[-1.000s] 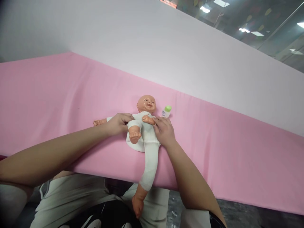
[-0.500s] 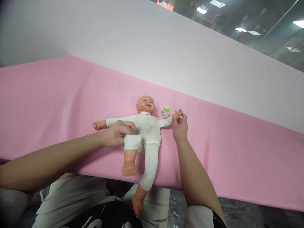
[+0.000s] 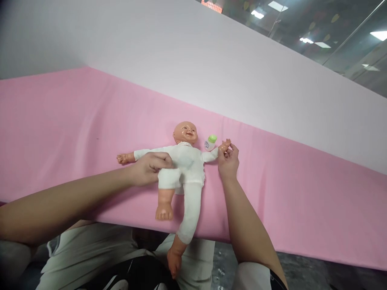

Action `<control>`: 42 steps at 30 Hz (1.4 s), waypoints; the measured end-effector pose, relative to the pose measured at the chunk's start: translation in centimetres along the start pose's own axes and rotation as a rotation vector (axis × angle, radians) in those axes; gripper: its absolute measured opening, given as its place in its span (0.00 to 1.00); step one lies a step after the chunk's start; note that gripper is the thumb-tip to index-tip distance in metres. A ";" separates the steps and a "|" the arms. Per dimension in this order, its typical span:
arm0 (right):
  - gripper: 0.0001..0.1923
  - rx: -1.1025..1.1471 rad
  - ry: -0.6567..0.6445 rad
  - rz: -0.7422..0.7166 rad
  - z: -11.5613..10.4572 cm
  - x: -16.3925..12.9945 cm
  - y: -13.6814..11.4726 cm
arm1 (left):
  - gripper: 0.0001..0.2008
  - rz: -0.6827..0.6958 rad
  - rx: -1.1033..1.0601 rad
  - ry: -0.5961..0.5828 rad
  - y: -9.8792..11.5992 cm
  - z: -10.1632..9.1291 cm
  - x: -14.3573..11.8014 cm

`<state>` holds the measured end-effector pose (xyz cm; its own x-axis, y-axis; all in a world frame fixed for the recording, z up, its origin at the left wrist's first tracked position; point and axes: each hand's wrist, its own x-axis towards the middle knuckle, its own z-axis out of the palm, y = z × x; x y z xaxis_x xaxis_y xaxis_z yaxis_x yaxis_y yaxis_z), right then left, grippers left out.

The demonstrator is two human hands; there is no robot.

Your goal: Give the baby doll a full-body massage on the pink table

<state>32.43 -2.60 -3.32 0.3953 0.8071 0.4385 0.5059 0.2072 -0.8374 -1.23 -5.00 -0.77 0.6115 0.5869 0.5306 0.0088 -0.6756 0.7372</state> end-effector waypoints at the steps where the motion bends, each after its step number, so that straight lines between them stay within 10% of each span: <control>1: 0.34 0.001 -0.006 -0.063 0.4 -0.6 -0.7 | 0.06 -0.025 0.017 0.034 -0.4 -0.4 0.2; 9: 0.19 -0.278 -0.344 -0.502 2.7 -3.0 -3.3 | 0.04 -0.244 0.031 0.099 -3.0 -1.4 1.0; 32: 0.31 0.142 -0.070 0.371 -0.8 2.3 4.0 | 0.05 0.179 0.015 -0.200 1.6 0.4 -0.5; 42: 0.29 0.007 -0.107 -0.078 0.9 -1.1 -1.4 | 0.04 -0.084 0.078 0.045 -0.6 -1.2 0.5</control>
<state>30.64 -3.29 -2.90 0.2706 0.8427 0.4655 0.5261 0.2754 -0.8046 -1.87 -3.71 -0.43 0.5696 0.6612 0.4882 0.1206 -0.6548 0.7461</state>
